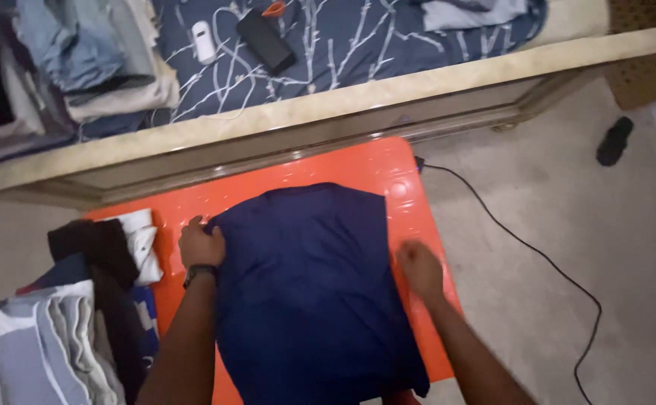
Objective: The recorder is folding several pieces of laundry, including denim shorts and a blue t-shirt, on a small orange plastic table.
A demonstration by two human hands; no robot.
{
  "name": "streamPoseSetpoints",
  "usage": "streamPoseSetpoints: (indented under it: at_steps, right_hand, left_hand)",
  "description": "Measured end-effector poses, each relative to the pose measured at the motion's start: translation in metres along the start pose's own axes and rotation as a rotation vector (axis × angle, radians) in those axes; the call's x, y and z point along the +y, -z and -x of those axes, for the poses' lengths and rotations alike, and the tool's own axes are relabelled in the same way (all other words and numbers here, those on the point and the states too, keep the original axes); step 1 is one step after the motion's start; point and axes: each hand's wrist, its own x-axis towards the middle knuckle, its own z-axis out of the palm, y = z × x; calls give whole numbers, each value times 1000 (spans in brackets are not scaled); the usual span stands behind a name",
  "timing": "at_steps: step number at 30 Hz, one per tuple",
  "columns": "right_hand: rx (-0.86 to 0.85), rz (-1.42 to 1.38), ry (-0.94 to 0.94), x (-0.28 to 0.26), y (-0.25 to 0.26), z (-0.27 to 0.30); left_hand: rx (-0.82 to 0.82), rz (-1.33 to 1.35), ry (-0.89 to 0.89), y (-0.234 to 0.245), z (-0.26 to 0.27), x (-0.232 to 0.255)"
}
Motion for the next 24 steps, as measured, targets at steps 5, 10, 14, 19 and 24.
streamPoseSetpoints:
  at_steps: [5, 10, 14, 19, 24]
  right_hand:
    - [73, -11, -18, -55, 5, -90]
    - [115, 40, 5, -67, -1, -128]
    - [-8, 17, 29, -42, -14, -155]
    - [61, 42, -72, -37, 6, -208]
    - [78, 149, 245, 9, -9, -283]
  left_hand:
    - [73, -120, -158, -22, -15, -43]
    - [-39, 10, -201, -37, -33, -62]
    - [-128, 111, -62, -19, -45, -48]
    - [-99, 263, -13, -18, -74, -43]
    - [-26, 196, -212, -38, -113, -35]
